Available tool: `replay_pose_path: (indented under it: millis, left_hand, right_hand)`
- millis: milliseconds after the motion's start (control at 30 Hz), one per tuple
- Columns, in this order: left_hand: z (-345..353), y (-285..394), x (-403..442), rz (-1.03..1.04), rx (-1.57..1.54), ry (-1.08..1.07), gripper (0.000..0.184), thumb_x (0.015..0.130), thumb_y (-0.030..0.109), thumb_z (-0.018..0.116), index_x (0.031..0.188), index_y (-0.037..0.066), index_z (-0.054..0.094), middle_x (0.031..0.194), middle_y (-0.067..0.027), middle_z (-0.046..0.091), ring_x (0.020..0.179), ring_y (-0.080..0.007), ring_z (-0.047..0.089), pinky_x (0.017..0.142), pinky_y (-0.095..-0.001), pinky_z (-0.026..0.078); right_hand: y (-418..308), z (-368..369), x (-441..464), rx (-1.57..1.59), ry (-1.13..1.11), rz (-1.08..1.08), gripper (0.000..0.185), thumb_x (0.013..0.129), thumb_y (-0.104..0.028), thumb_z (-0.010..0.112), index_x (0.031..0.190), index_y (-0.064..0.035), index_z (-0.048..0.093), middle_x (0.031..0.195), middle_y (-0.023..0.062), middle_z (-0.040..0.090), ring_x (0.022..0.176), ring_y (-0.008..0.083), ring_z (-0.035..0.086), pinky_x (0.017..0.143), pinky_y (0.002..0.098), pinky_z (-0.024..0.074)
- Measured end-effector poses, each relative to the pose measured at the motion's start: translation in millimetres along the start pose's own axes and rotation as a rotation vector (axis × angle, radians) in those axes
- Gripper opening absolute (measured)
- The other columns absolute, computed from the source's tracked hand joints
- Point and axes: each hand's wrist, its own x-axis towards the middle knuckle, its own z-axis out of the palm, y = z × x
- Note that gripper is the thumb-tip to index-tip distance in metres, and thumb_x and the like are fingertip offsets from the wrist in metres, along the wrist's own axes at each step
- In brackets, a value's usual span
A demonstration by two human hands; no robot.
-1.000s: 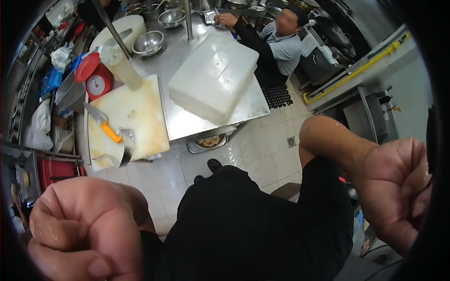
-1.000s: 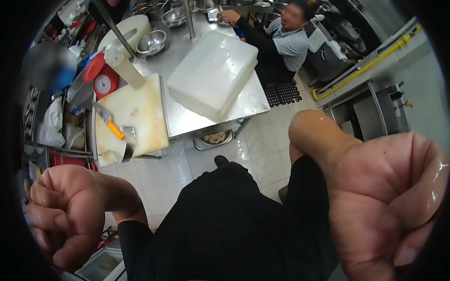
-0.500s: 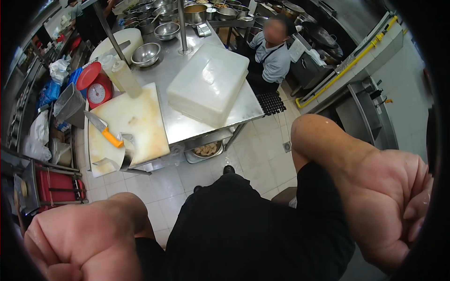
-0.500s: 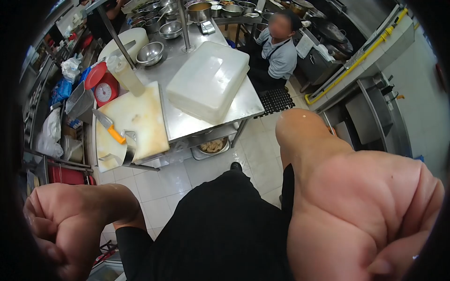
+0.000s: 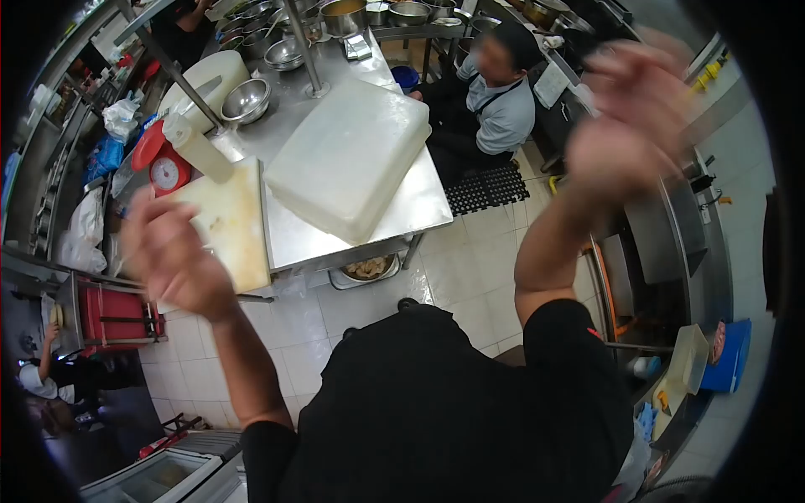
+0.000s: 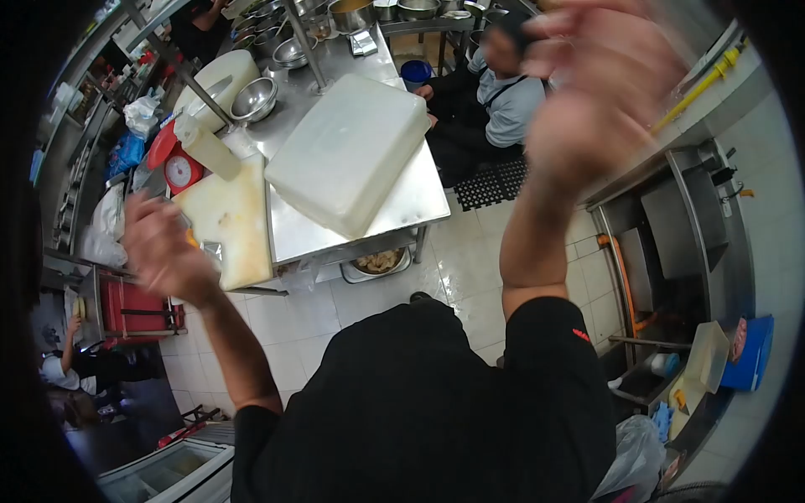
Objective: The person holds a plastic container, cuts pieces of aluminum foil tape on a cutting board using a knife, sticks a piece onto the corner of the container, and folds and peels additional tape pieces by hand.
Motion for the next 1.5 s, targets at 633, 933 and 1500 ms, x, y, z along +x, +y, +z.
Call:
replay_pose_path:
  millis: [633,933,1500]
  left_hand:
    - [80.9,45.5,-220.5,-1.516,-0.114,-0.511,0.063,0.094,0.041,0.058,0.142,0.004,0.042,0.117,-0.0091,0.059,0.103,-0.0189,0.058,0.075,-0.0294,0.05]
    - [82.4,33.2,-221.4,-1.575,-0.361,-0.249,0.062,0.098,0.031,0.055,0.146,0.002,0.029,0.13,-0.0112,0.051,0.11,-0.0255,0.058,0.085,-0.0328,0.052]
    - [138.2,111.9,-174.2,-1.61,-1.301,-0.028,0.055,0.103,0.046,0.031,0.138,0.004,0.038,0.136,-0.0149,0.05,0.126,-0.0265,0.049,0.103,-0.0433,0.042]
  right_hand:
    - [202.6,-27.6,-349.8,0.341,-0.024,2.073,0.026,0.097,-0.035,0.055,0.108,-0.0115,0.059,0.077,-0.003,0.057,0.063,0.0071,0.05,0.05,0.0203,0.0368]
    - [99.5,-73.8,-296.8,0.974,0.373,2.05,0.012,0.097,-0.021,0.056,0.098,-0.0101,0.061,0.092,0.0012,0.062,0.079,0.0121,0.057,0.069,0.0251,0.0473]
    - [-77.7,-38.8,-252.3,0.907,0.095,2.11,0.015,0.095,-0.016,0.06,0.096,-0.0103,0.046,0.104,0.0094,0.063,0.092,0.0156,0.062,0.082,0.0299,0.0525]
